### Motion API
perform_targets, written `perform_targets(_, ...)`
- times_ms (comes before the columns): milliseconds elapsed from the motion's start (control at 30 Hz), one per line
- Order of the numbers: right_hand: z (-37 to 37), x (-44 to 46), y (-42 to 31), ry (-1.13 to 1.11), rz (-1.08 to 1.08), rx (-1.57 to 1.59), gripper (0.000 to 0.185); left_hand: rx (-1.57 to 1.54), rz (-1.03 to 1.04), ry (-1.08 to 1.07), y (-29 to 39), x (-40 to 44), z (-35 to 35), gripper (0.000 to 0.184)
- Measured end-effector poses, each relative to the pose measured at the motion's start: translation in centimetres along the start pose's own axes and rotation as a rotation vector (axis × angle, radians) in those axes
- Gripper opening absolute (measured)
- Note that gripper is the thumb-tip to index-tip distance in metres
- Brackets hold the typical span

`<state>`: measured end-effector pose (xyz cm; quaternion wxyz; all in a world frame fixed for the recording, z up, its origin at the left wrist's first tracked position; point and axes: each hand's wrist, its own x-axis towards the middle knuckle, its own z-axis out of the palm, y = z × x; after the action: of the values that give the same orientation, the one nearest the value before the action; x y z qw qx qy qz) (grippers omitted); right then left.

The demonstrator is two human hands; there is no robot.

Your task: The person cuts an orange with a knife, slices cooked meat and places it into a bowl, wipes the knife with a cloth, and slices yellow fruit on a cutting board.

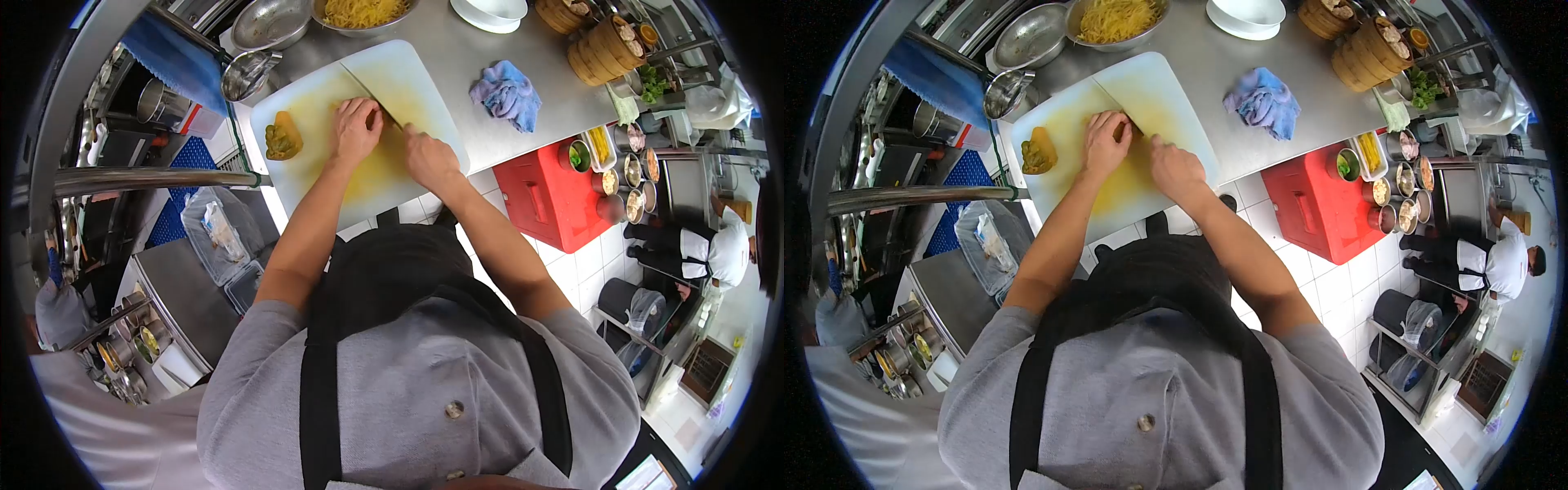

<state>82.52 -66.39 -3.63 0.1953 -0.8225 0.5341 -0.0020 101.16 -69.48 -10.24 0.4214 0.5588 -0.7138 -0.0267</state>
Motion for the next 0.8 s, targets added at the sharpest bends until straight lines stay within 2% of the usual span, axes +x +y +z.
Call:
perform_targets(200,-1.3,1.4,-0.8,-0.029,0.007,-0.023,0.023,-0.035,0.013,0.011,0.1,-0.1,-0.2,0.016)
perform_targets(600,-5.5,-6.5,-1.4,-0.133,0.083,-0.06,0.021,-0.038,-0.011,-0.028,0.9,0.1,-1.1,0.016)
perform_targets(733,-2.7,-3.7,-0.8,-0.113,0.045,-0.056,0.022,-0.04,0.018,0.004,0.5,0.1,-0.7,0.018)
perform_targets(800,-0.4,-0.3,-0.7,-0.001,0.003,-0.02,0.022,-0.038,0.021,0.001,0.3,0.0,-0.6,0.018)
